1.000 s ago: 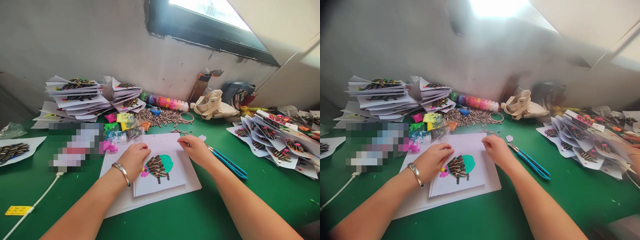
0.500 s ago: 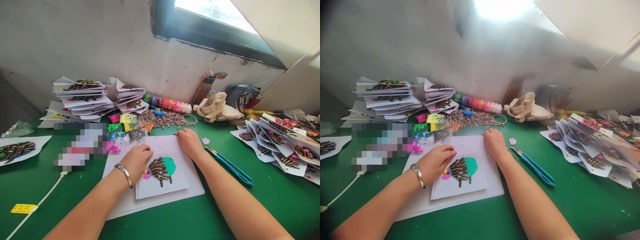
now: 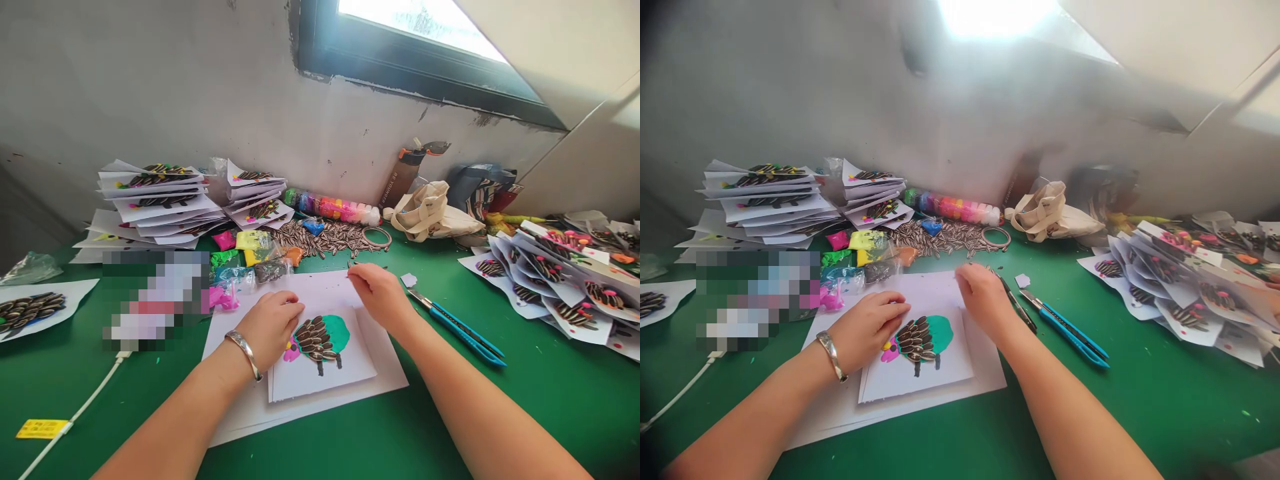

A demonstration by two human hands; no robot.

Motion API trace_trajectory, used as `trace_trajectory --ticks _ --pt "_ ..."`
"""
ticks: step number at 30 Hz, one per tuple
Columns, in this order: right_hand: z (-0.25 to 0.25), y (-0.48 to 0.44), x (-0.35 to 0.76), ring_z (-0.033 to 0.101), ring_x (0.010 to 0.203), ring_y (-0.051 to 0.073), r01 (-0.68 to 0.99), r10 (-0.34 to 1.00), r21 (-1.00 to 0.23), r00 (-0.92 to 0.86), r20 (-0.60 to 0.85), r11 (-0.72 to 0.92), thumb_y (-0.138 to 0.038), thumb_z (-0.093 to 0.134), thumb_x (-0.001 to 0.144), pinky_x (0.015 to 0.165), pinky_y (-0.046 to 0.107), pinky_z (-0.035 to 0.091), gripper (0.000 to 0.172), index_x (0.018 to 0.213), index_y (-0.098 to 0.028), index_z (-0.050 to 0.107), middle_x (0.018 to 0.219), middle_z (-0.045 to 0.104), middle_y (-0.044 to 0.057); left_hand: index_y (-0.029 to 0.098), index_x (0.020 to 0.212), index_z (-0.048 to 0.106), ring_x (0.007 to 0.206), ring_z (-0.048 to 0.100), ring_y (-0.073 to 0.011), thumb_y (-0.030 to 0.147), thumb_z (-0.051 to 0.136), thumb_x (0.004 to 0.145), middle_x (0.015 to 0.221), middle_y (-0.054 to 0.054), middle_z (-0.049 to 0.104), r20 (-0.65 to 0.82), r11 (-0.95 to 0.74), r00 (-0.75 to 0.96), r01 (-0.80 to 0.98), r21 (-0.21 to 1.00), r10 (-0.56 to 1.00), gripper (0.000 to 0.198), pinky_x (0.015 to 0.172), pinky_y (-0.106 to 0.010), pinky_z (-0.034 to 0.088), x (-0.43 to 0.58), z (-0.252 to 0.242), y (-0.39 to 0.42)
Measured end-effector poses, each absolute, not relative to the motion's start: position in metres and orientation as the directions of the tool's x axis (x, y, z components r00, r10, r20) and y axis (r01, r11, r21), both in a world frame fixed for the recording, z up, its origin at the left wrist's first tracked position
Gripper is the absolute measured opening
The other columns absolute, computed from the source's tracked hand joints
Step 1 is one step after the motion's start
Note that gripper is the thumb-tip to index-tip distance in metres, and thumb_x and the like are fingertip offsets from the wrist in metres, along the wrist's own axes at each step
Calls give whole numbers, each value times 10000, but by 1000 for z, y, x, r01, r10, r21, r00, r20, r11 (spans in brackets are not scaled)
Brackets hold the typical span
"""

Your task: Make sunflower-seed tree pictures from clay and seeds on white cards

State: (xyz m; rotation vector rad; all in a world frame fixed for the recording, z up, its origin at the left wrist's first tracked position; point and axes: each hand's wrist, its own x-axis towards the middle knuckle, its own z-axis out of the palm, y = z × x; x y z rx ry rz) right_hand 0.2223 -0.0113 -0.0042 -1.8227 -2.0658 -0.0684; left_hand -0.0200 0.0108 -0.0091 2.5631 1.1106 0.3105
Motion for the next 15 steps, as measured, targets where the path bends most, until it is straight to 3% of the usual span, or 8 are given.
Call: trace_trajectory --ticks 2,5,9,15 --pt "-2 -28 211 591 812 142 825 936 -495 -108 336 273 -162 456 905 713 230 434 182 916 -221 628 880 662 14 184 992 694 979 565 -243 113 431 877 1094 -91 622 76 -648 675 662 376 734 296 879 -398 478 -20 -9 12" --pt "-4 -47 196 602 768 129 669 954 -684 -149 260 291 -121 492 861 688 225 448 194 876 -230 652 827 671 -9 183 998 694 981 568 -242 120 433 874 1089 -94 620 85 -657 682 654 374 727 296 887 -399 474 -20 -9 13" --pt "-9 -51 188 616 807 136 662 971 -712 -124 204 234 -69 499 826 730 243 453 239 903 -221 666 871 695 -3 184 1000 697 975 574 -241 135 431 874 1082 -95 621 95 -663 685 646 377 722 299 885 -398 475 -21 -9 13" --pt "-13 -45 189 577 754 145 719 963 -643 -165 213 265 -71 529 836 680 252 438 188 861 -197 666 789 646 13 192 1026 689 986 576 -236 162 439 877 1102 -90 622 104 -654 674 650 387 731 292 892 -386 472 -22 -10 14"
